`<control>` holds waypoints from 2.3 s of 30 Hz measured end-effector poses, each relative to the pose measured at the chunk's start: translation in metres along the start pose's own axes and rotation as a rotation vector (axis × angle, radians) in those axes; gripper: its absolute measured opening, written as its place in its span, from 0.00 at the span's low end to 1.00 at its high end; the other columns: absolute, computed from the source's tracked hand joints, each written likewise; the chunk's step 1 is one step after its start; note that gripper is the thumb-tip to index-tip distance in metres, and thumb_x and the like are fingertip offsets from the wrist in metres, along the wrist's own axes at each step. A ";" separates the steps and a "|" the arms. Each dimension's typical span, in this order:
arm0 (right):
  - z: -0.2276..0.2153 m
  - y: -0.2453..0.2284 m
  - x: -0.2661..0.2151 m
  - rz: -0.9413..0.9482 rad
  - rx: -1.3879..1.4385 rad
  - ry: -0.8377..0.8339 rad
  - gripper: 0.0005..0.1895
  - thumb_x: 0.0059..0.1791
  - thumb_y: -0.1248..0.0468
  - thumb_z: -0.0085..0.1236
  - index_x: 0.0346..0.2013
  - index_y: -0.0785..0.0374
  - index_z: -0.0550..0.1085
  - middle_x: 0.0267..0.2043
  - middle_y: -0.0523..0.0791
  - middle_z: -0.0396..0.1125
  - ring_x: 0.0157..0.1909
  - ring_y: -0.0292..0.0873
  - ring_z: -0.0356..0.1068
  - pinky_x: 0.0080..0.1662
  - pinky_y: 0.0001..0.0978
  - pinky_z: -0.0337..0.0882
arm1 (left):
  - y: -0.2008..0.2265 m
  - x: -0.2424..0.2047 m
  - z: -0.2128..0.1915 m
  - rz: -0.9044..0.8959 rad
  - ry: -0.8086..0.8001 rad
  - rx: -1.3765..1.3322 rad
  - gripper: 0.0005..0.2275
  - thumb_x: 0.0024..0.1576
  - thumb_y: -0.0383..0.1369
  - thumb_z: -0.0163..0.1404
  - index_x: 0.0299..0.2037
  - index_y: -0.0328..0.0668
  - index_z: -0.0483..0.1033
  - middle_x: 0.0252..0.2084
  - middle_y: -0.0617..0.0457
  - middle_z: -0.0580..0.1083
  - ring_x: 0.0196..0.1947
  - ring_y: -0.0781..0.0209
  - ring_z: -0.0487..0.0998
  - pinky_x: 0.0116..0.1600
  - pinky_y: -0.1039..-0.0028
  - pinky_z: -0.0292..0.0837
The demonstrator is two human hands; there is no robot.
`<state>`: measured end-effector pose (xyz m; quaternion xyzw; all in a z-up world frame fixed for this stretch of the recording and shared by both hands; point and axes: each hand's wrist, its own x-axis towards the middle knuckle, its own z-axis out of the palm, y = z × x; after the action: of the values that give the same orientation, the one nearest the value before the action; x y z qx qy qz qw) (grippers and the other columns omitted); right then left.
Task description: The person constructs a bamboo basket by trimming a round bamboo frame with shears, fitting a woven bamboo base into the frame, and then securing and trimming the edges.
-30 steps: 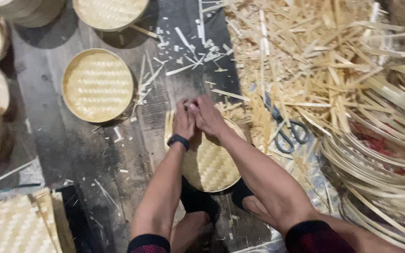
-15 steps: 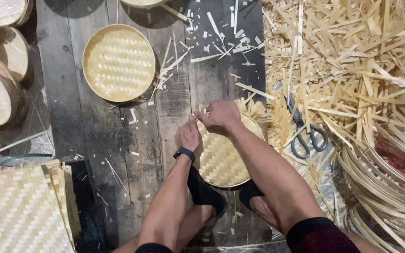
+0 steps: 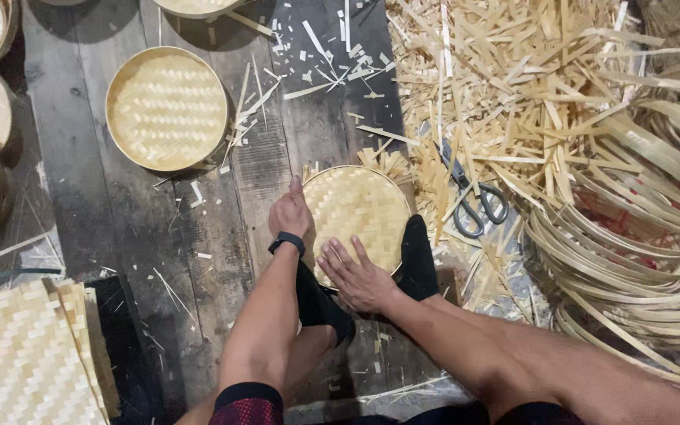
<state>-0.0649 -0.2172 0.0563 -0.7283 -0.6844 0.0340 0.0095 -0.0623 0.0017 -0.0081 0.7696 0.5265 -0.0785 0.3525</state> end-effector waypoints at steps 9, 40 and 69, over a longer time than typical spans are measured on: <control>0.014 -0.006 -0.009 0.039 0.126 0.080 0.38 0.49 0.48 0.49 0.69 0.64 0.61 0.72 0.53 0.54 0.77 0.56 0.46 0.71 0.63 0.44 | -0.042 0.028 0.034 0.106 0.200 -0.044 0.33 0.62 0.61 0.35 0.41 0.32 0.80 0.42 0.30 0.77 0.47 0.30 0.76 0.52 0.47 0.69; -0.016 0.118 -0.032 1.154 1.094 0.018 0.28 0.49 0.54 0.58 0.56 0.67 0.65 0.47 0.56 0.71 0.48 0.52 0.73 0.53 0.44 0.72 | -0.042 -0.055 0.007 -0.319 0.111 -1.171 0.16 0.67 0.47 0.44 0.37 0.43 0.67 0.40 0.54 0.66 0.43 0.57 0.69 0.58 0.56 0.70; 0.099 0.219 -0.189 1.238 0.523 -0.248 0.43 0.39 0.59 0.73 0.63 0.67 0.61 0.62 0.62 0.62 0.64 0.64 0.61 0.63 0.52 0.63 | 0.065 -0.114 0.066 0.204 0.260 0.279 0.63 0.30 0.69 0.63 0.76 0.59 0.40 0.70 0.26 0.52 0.69 0.29 0.55 0.64 0.28 0.47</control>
<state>0.1355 -0.4229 -0.0491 -0.9501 -0.1072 0.2803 0.0855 -0.0390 -0.1384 0.0292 0.8639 0.4709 -0.0148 0.1779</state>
